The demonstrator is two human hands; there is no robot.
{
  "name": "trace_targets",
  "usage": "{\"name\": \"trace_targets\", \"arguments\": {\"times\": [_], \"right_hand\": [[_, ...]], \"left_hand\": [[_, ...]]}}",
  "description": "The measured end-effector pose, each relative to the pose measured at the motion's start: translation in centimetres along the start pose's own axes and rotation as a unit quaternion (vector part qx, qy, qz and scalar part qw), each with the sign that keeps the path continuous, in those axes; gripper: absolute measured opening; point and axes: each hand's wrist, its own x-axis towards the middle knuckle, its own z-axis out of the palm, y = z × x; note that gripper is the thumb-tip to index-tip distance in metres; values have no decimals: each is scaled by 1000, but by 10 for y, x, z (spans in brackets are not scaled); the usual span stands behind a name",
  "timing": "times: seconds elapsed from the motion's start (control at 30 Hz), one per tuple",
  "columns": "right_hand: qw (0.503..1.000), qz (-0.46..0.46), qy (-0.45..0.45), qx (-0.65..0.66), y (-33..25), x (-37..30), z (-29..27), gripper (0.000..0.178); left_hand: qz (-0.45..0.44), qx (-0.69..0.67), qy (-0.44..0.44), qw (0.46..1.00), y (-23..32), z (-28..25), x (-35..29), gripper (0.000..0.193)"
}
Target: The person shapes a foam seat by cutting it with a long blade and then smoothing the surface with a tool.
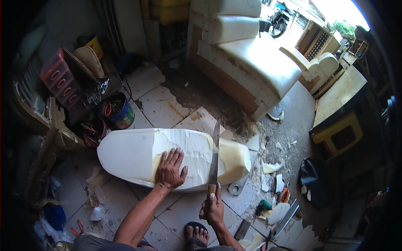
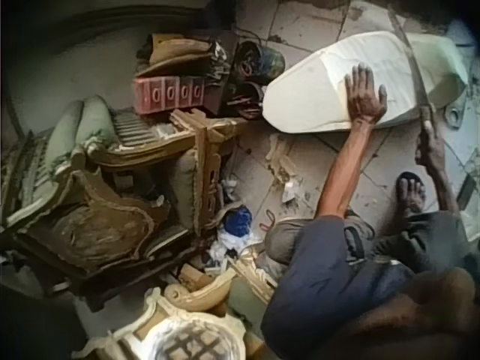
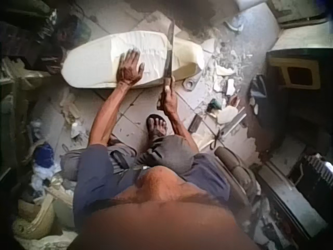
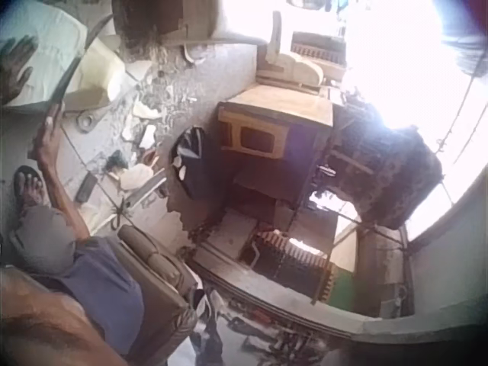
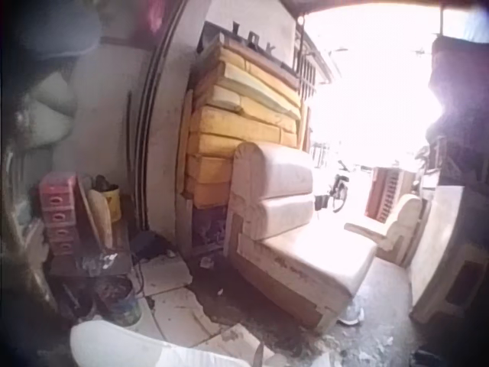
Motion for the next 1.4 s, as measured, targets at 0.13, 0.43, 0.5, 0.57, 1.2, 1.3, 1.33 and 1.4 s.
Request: {"name": "trace_targets", "arguments": {"times": [0.13,0.43,0.5,0.57,1.2,1.3,1.33,1.4], "right_hand": [[999,37,-5,18,-40,54,23,60],[998,22,-47,29,-23,57,12,63],[996,44,-69,30,-7,26,-4,63],[998,36,-46,-8,-2,1,-12,63],[999,2,18,41,1,-11,-13,63],[999,18,11,-28,31,-34,-19,64],[999,21,7,-46,40,-36,-21,64],[997,7,-1,-79,11,-21,-8,62]], "left_hand": [[-7,13,-3,1000,-4,-10,0,62],[-1,4,6,1000,-8,-2,-1,63],[-9,7,-3,1000,-10,-4,-8,63],[-4,-6,11,1000,1,2,-2,63],[6,-17,53,998,-6,-1,0,56],[8,-21,52,998,-6,1,0,55],[8,-17,52,998,-6,2,-2,55],[10,-27,55,998,-4,1,5,55]]}}
